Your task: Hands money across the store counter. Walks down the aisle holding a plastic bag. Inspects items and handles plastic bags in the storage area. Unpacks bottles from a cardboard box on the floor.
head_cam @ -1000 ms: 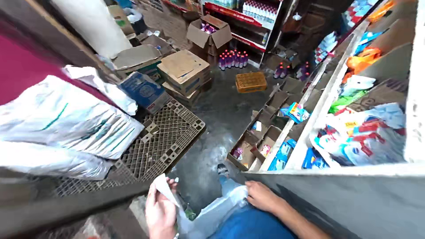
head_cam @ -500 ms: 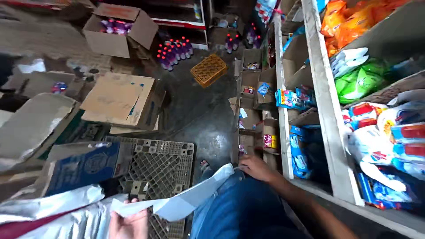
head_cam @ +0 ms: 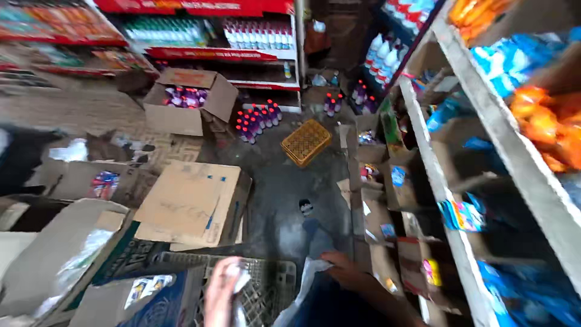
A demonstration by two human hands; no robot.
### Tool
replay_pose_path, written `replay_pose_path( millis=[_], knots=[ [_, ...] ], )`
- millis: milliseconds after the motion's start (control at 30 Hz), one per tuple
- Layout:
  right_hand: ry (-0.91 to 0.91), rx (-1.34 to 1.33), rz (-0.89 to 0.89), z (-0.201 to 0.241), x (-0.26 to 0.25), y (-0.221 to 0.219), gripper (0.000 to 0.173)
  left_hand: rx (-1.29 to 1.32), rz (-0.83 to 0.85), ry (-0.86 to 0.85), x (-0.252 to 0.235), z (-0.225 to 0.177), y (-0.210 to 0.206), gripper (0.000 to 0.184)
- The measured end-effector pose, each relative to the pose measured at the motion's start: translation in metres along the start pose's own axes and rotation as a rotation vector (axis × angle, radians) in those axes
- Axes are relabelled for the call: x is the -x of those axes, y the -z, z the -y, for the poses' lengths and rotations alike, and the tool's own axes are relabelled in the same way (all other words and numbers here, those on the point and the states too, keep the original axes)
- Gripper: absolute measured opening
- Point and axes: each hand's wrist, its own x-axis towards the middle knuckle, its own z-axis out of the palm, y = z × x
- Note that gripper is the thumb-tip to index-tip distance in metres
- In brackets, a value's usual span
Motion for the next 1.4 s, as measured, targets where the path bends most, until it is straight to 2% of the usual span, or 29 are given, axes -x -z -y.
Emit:
replay_pose_path(
  millis=[100, 167, 200, 267, 333, 400, 467, 567, 633, 733, 800, 867, 967, 1067, 1133, 1267, 1333, 1400],
  knots=[
    [0.021, -0.009, 0.073, 0.014, -0.100, 0.033, 0.023, -0.192, 0.258, -0.009, -0.077, -0.008, -0.050, 0.055],
    [0.000, 0.050, 0.196, 0.043, -0.165, 0.066, 0.025, -0.380, 0.370, 0.062, -0.128, -0.023, -0.080, 0.063],
    [0.017, 0.078, 0.221, 0.059, -0.198, 0.085, 0.025, -0.503, 0.391, 0.097, -0.154, -0.034, -0.094, 0.061],
    [0.106, 0.107, 0.206, 0.082, -0.263, 0.117, 0.024, -0.643, 0.387, 0.111, -0.201, -0.053, -0.115, 0.040],
    [0.138, 0.136, 0.230, 0.101, -0.329, 0.148, 0.021, -0.555, 0.359, 0.072, -0.245, -0.060, -0.115, 0.024],
    [0.125, 0.216, 0.291, 0.116, -0.393, 0.171, 0.020, -0.415, 0.260, 0.069, -0.279, -0.065, -0.098, 0.021],
    [0.029, 0.278, 0.400, 0.131, -0.457, 0.190, 0.026, -0.270, 0.089, 0.107, -0.310, -0.064, -0.071, 0.021],
    [-0.039, 0.302, 0.429, 0.122, -0.557, 0.202, 0.031, -0.089, -0.169, 0.236, -0.366, -0.062, -0.021, 0.018],
    [-0.119, 0.327, 0.426, 0.105, -0.622, 0.203, 0.035, -0.057, -0.251, 0.276, -0.417, -0.056, 0.014, 0.017],
    [-0.254, 0.404, 0.462, 0.085, -0.699, 0.200, 0.044, -0.136, -0.161, 0.314, -0.512, -0.046, 0.064, 0.017],
    [-0.319, 0.470, 0.518, 0.081, -0.744, 0.200, 0.049, -0.221, -0.066, 0.351, -0.592, -0.045, 0.097, 0.019],
    [-0.336, 0.608, 0.625, 0.077, -0.786, 0.207, 0.053, -0.332, -0.060, 0.386, -0.678, -0.045, 0.126, 0.024],
    [-0.341, 0.782, 0.724, 0.091, -0.850, 0.222, 0.057, -0.344, -0.227, 0.418, -0.788, -0.060, 0.163, 0.028],
    [-0.337, 0.768, 0.676, 0.119, -0.926, 0.237, 0.052, -0.075, -0.503, 0.392, -0.867, -0.097, 0.173, 0.023],
    [-0.343, 0.749, 0.663, 0.120, -0.979, 0.245, 0.050, 0.087, -0.597, 0.393, -0.892, -0.111, 0.167, 0.019],
    [-0.406, 0.845, 0.621, 0.109, -1.114, 0.247, 0.045, 0.085, -0.634, 0.449, -0.919, -0.122, 0.169, 0.021],
    [-0.478, 0.934, 0.605, 0.122, -1.171, 0.235, 0.046, 0.088, -0.656, 0.488, -0.927, -0.116, 0.180, 0.025],
    [-0.471, 0.947, 0.562, 0.148, -1.218, 0.211, 0.045, 0.105, -0.706, 0.520, -0.945, -0.108, 0.201, 0.025]
  ],
)
